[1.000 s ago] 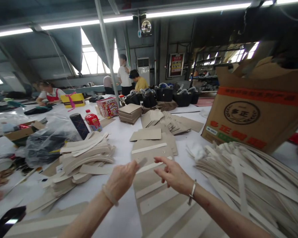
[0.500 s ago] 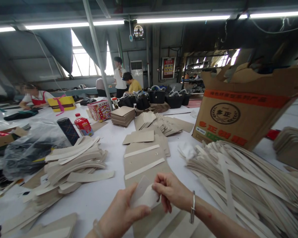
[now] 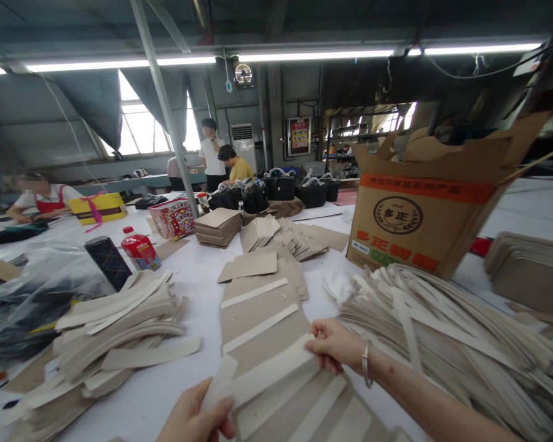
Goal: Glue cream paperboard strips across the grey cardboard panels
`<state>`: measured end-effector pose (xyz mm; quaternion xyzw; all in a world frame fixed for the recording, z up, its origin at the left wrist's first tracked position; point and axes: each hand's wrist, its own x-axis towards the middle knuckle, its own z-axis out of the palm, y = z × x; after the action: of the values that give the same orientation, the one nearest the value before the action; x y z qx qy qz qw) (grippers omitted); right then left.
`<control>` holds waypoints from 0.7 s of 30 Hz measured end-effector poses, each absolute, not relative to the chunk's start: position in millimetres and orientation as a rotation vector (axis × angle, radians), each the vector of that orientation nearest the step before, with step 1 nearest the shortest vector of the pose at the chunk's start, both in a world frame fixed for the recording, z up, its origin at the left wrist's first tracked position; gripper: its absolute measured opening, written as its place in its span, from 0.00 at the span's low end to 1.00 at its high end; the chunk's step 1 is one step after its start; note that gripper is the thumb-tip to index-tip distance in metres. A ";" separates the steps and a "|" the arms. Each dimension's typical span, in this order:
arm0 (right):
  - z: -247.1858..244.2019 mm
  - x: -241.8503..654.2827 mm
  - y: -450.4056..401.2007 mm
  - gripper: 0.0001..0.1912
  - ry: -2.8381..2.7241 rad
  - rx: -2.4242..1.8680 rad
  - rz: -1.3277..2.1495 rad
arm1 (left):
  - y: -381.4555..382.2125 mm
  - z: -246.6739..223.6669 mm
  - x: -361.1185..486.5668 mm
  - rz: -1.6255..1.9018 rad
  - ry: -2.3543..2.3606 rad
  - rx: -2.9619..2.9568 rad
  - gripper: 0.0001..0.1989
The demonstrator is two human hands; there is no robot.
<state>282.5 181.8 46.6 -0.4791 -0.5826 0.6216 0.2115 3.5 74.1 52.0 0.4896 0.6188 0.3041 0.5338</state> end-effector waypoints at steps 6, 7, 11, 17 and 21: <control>32.5 278.1 225.4 0.07 -1.760 -1.528 1.512 | 104.3 51.9 11.5 0.853 1.563 1.049 0.19; 30.2 277.1 230.6 0.07 -1.768 -1.540 1.490 | 107.9 50.5 10.9 0.866 1.572 1.022 0.19; 21.3 274.5 243.2 0.09 -1.792 -1.602 1.348 | 114.0 39.7 9.1 0.862 1.700 1.027 0.18; 13.8 274.7 245.2 0.07 -1.867 -1.698 1.177 | 113.2 22.1 6.9 0.754 1.853 1.141 0.21; 15.7 274.0 241.7 0.06 -1.927 -1.730 1.075 | 114.5 17.0 4.2 0.712 1.926 1.139 0.21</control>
<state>274.0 241.7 15.7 -0.6083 -0.6775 0.3778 0.1679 4.2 114.5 17.0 0.4474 0.7566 0.2796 0.3863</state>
